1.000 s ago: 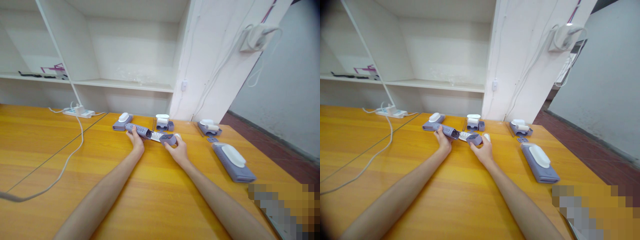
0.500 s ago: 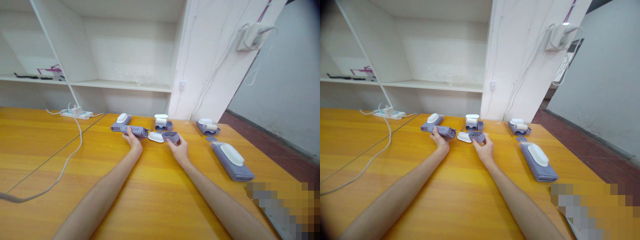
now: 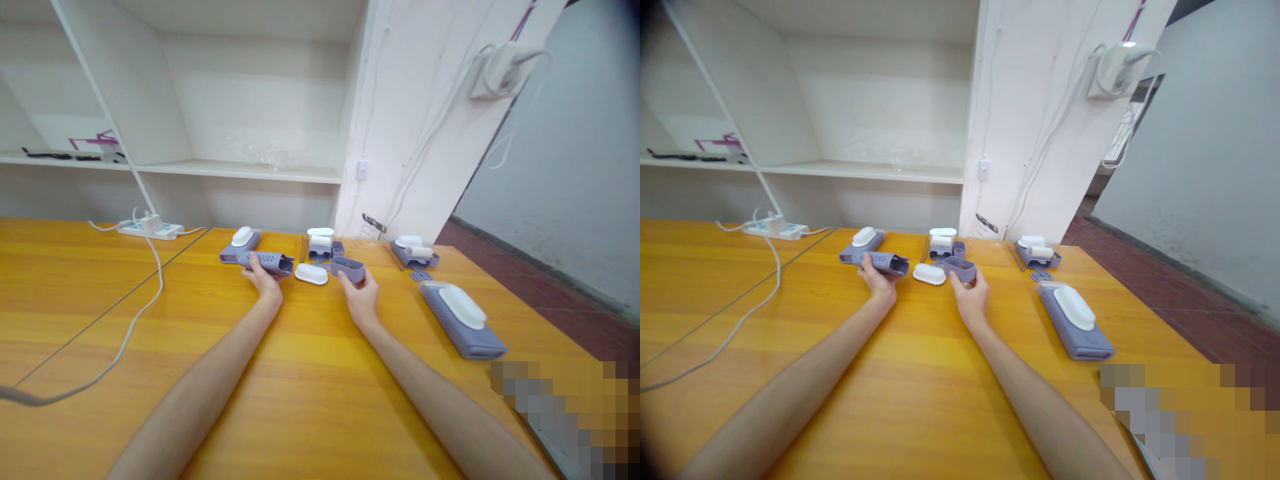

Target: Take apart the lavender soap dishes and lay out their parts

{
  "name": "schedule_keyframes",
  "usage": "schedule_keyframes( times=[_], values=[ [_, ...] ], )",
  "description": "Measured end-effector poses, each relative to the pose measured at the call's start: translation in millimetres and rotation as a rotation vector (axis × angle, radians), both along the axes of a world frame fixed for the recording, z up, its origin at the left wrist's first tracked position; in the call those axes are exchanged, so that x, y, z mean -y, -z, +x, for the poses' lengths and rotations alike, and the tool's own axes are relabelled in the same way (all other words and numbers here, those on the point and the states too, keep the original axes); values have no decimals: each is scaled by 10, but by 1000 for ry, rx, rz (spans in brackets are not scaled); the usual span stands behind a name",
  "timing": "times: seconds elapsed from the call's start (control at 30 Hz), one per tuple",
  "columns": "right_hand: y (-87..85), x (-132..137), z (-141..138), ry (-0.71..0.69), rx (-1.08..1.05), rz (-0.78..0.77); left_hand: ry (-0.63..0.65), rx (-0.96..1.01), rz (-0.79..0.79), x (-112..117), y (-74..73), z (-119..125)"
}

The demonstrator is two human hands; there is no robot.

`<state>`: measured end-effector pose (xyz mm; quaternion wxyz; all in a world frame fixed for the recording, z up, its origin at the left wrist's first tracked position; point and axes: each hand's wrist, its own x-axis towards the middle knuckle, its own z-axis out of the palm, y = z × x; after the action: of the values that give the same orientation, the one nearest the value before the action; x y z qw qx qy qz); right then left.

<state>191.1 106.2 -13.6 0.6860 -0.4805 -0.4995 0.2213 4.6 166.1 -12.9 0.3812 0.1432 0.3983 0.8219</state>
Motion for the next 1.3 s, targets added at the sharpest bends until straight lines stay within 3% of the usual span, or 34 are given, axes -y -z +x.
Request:
schedule_keyframes(
  times=[0.23,0.4,0.57,0.8,1.3],
  values=[
    [11,-17,-10,-5,-38,24,77,-272,61,-13,78,74],
    [4,5,-40,-55,-72,32,188,-537,117,96,57,151],
    [-26,16,-52,-35,-92,16,80,-824,68,238,-31,191],
    [-11,2,-61,-62,-133,14,-82,-1040,-198,320,-103,208],
    [-20,33,-102,-108,-120,17,0,-1287,-312,468,-211,271]
  ],
)
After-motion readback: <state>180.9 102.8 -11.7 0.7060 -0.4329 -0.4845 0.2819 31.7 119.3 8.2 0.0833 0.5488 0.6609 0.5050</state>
